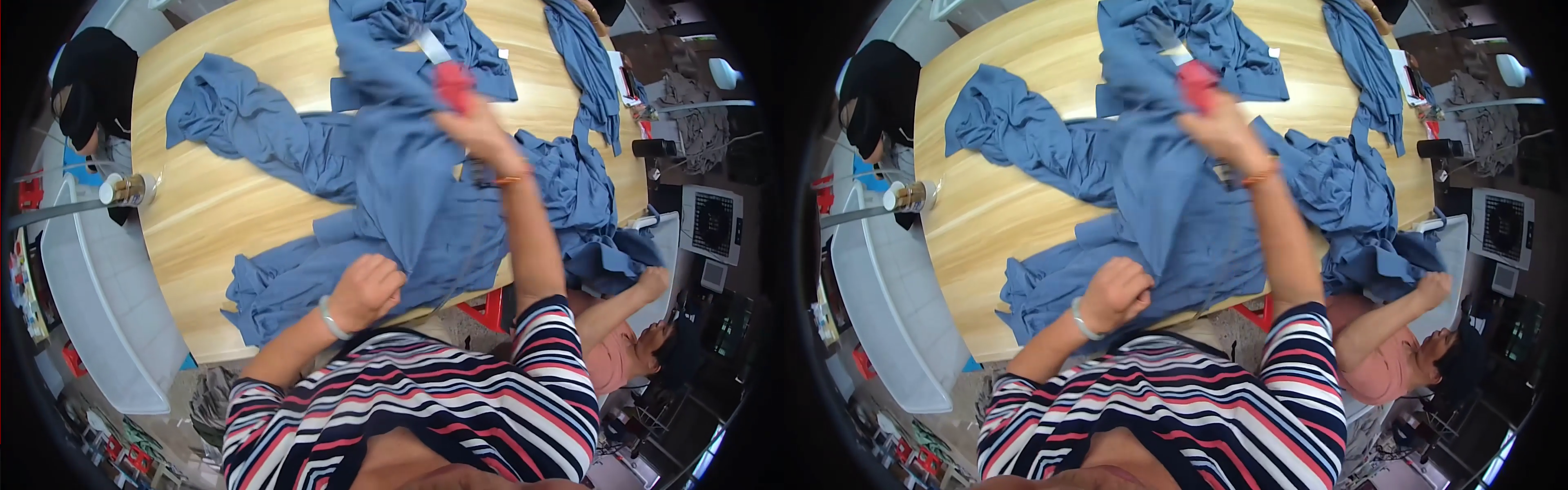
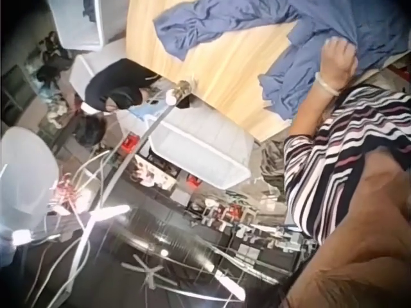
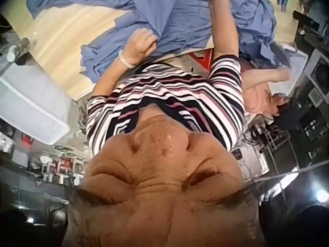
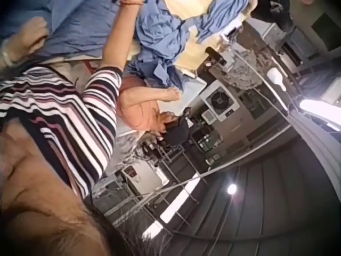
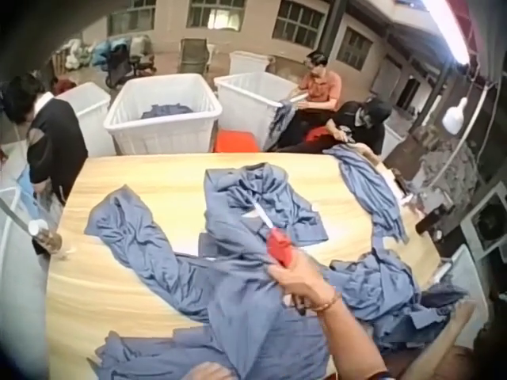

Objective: Trim and separate pieces of blue garment fabric using scissors.

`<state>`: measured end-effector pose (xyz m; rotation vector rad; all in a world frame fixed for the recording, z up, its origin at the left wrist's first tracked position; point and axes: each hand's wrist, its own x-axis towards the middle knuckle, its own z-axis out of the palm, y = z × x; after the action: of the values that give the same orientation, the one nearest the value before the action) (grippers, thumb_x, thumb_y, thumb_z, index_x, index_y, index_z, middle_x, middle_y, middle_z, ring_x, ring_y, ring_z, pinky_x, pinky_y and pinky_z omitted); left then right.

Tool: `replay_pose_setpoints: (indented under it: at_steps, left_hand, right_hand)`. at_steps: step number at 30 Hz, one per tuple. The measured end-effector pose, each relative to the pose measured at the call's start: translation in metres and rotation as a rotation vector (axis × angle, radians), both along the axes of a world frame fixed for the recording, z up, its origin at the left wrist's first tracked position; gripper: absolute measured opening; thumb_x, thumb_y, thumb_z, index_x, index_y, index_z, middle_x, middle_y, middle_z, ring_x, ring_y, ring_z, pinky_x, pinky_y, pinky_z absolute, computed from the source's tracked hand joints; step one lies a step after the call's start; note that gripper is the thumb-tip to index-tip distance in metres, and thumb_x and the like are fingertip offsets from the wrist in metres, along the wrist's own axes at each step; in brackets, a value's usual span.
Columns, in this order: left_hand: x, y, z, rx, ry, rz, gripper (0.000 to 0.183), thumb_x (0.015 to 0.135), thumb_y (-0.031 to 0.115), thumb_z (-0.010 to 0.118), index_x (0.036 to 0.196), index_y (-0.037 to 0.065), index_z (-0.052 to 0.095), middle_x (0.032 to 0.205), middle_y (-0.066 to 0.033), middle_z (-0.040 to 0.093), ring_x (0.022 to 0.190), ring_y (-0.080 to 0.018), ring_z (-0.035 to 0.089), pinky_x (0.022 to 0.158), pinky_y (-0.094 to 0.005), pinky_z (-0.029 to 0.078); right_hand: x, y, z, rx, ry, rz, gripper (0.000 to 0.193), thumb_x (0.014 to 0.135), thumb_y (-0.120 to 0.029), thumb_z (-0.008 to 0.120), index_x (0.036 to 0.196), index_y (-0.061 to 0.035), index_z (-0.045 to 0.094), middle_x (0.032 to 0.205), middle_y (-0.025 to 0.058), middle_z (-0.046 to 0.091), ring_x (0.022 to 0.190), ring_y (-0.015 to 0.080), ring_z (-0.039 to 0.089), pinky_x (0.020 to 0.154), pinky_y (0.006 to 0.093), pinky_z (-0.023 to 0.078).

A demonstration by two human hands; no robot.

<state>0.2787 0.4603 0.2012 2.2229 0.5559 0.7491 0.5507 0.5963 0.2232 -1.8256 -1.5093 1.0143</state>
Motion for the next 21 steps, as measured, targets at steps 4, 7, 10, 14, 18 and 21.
replay_pose_setpoints:
  at_steps: [4,7,10,14,18,21]
  left_hand:
    - [-0.024,-0.013,0.019,0.031,0.029,-0.056,0.021,0.062,0.005,0.065,0.081,0.004,0.055,0.076,-0.0106,0.049,0.071,-0.0277,0.052,0.062,-0.0371,0.042]
    - [-0.010,-0.047,0.000,-0.097,0.172,-0.163,0.018,0.067,0.006,0.065,0.081,0.005,0.055,0.081,-0.0109,0.048,0.077,-0.0282,0.052,0.064,-0.0372,0.044]
    - [0.005,-0.065,-0.022,-0.338,0.429,-0.335,0.019,0.078,0.013,0.065,0.092,0.002,0.057,0.091,-0.0131,0.052,0.086,-0.0304,0.053,0.073,-0.0364,0.049]
    - [0.026,-0.066,-0.020,-0.706,0.029,0.244,0.029,0.079,0.012,0.067,0.104,0.002,0.058,0.098,-0.0107,0.053,0.086,-0.0243,0.055,0.071,-0.0321,0.050]
    - [0.060,-0.057,-0.045,-0.622,-0.129,0.754,0.049,0.079,0.012,0.071,0.122,0.002,0.051,0.099,-0.0070,0.054,0.083,-0.0154,0.053,0.069,-0.0260,0.048]
    - [0.072,-0.042,-0.069,-0.743,-0.131,0.723,0.061,0.076,0.014,0.075,0.128,0.000,0.045,0.096,-0.0063,0.056,0.081,-0.0124,0.052,0.069,-0.0216,0.046]
  right_hand:
    - [0.069,-0.072,0.039,0.172,-0.052,-0.127,0.020,0.081,-0.022,0.067,0.084,-0.0037,0.060,0.069,-0.0034,0.054,0.062,0.0056,0.046,0.055,0.0267,0.040]
    - [0.106,-0.156,-0.010,0.004,-0.381,-0.160,0.022,0.082,-0.021,0.068,0.084,-0.0006,0.060,0.064,0.0032,0.056,0.061,0.0083,0.052,0.055,0.0276,0.043]
    - [0.117,-0.230,-0.063,-0.116,-0.519,-0.301,0.026,0.084,-0.022,0.067,0.084,0.0022,0.057,0.063,0.0096,0.058,0.056,0.0161,0.059,0.053,0.0308,0.048]
    - [0.105,-0.251,-0.037,-0.197,-0.380,-0.382,0.027,0.086,-0.022,0.064,0.086,0.0032,0.055,0.065,0.0107,0.061,0.056,0.0191,0.061,0.053,0.0333,0.049]
    - [0.111,-0.253,-0.008,-0.076,-0.351,-0.283,0.026,0.088,-0.024,0.062,0.093,0.0010,0.055,0.071,0.0150,0.062,0.065,0.0302,0.061,0.059,0.0385,0.048]
    - [0.107,-0.257,0.008,-0.036,-0.269,-0.222,0.029,0.087,-0.029,0.062,0.098,-0.0033,0.055,0.079,0.0208,0.062,0.074,0.0427,0.060,0.063,0.0459,0.046]
